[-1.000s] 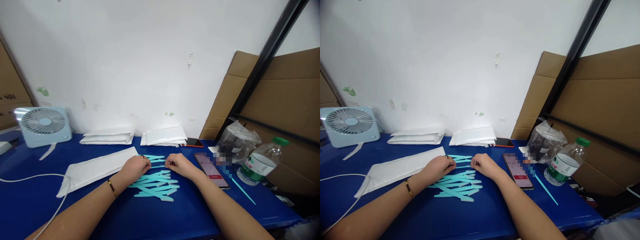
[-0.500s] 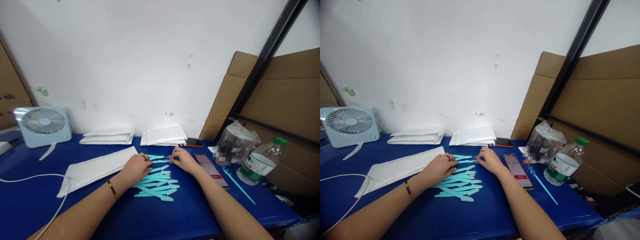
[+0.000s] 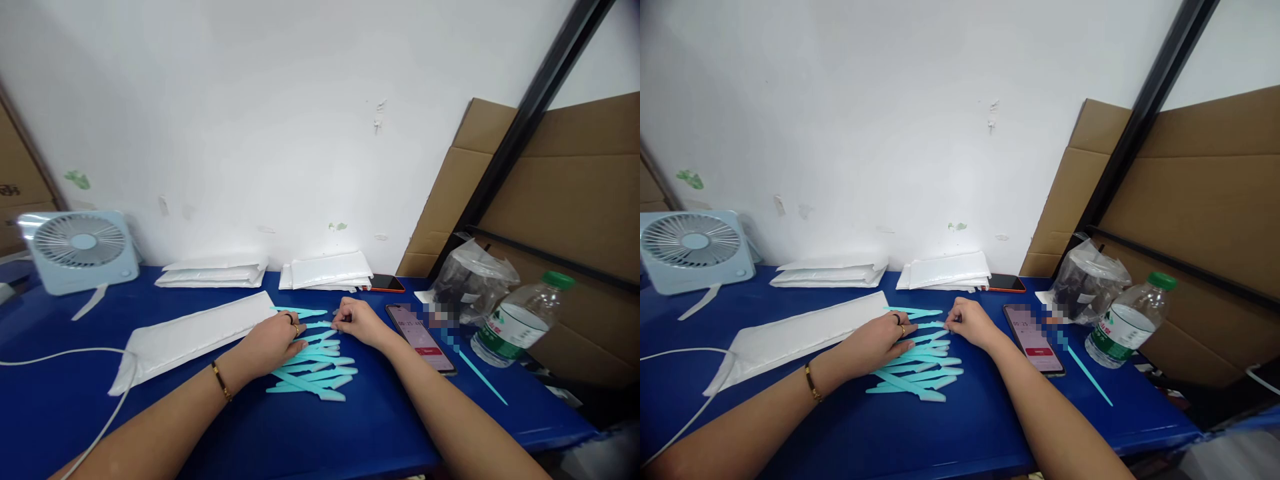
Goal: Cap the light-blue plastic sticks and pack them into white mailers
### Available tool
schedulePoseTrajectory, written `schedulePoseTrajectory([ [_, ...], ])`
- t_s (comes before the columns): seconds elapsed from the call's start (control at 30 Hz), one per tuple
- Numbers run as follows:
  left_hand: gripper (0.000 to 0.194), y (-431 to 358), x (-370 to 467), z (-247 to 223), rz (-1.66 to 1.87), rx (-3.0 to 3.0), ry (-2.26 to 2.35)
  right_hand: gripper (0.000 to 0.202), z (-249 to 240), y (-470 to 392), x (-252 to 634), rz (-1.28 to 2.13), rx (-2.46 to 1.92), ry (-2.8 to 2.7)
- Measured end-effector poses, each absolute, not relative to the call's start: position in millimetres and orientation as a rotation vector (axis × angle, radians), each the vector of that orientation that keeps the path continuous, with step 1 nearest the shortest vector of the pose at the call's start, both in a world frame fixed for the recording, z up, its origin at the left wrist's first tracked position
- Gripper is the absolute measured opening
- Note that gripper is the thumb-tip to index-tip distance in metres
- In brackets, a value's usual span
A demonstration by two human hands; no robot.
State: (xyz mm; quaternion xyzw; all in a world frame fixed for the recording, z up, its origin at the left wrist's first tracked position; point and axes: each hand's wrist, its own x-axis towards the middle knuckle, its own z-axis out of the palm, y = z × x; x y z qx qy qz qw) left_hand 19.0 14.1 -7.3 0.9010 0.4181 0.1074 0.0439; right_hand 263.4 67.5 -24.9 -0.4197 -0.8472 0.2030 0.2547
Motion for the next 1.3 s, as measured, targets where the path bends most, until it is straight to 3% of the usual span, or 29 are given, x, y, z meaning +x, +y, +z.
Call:
schedulePoseTrajectory([
  [0.23, 0.041, 20, 12, -7, 0.459, 2.695, 1.313, 0.020, 0, 64, 296, 0.578, -1.142, -2.264],
  [0.37, 0.049, 25, 9, -16, 0.475, 2.742, 1.430, 0.028, 1, 60, 300, 0.668, -1.206, -2.381],
  [0.53, 0.050, 25, 8, -19, 0.399, 2.749, 1.446, 0.010, -7, 61, 292, 0.613, -1.216, -2.438],
  [0.7, 0.046, 20, 12, -11, 0.374, 2.786, 1.405, 0.022, -9, 64, 291, 0.365, -1.221, -2.400],
  [0.9, 0.045, 17, 15, -10, 0.385, 2.808, 1.393, 0.020, -18, 71, 283, 0.655, -1.255, -2.130],
  [1.07, 0.044, 14, 16, -10, 0.334, 2.817, 1.366, 0.015, -16, 71, 284, 0.475, -1.438, -2.182],
  [1.3, 0.046, 14, 16, -10, 0.332, 2.809, 1.353, 0.028, -4, 60, 293, 0.600, -1.136, -2.412],
])
